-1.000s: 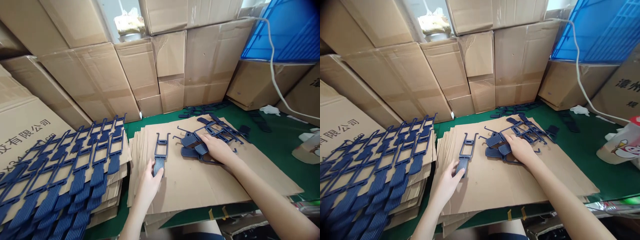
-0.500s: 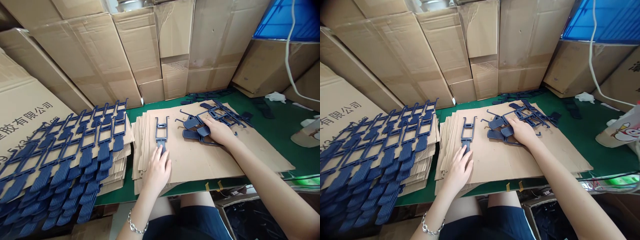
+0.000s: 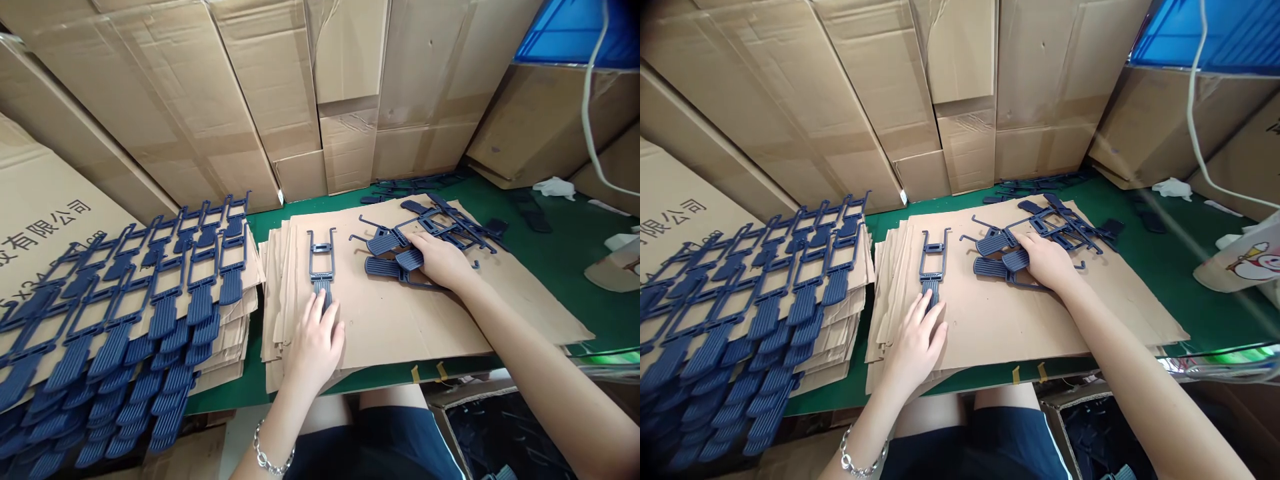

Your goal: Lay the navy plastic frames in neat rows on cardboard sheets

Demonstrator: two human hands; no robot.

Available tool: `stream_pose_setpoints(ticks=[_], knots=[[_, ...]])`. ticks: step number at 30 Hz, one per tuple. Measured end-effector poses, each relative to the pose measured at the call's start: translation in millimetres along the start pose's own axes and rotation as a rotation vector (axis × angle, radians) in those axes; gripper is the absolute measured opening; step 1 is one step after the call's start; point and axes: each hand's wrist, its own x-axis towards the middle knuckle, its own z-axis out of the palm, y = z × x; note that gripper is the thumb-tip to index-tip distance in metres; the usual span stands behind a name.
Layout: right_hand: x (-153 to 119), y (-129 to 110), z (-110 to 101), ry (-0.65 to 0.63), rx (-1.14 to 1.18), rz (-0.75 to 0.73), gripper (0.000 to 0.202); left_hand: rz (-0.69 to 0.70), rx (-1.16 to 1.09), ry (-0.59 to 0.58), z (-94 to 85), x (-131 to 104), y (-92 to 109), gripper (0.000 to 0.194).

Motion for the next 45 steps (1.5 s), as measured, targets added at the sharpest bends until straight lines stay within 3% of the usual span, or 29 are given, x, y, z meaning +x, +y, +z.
stream_pose_setpoints(ticks=[14, 30, 39, 45], knots=[[0, -2, -2, 0.004, 0.042, 0.017, 0.055, -0.004, 0.026, 0.024, 4.5, -1, -1, 0.052], [1, 0, 1, -0.001, 0.049, 0.043, 0.052, -0.071, 0.084, -0.286, -16.8, 33, -7, 0.077], [0, -4, -3, 0.023, 0.059, -0.082, 0.053, -0.073, 0.058, -0.18, -7.9, 33, -13, 0.077], [0, -3, -15, -0.146, 0.261, -0.202, 0.051, -0.066, 0.05, -0.17, -5.5, 33, -16, 0.078]])
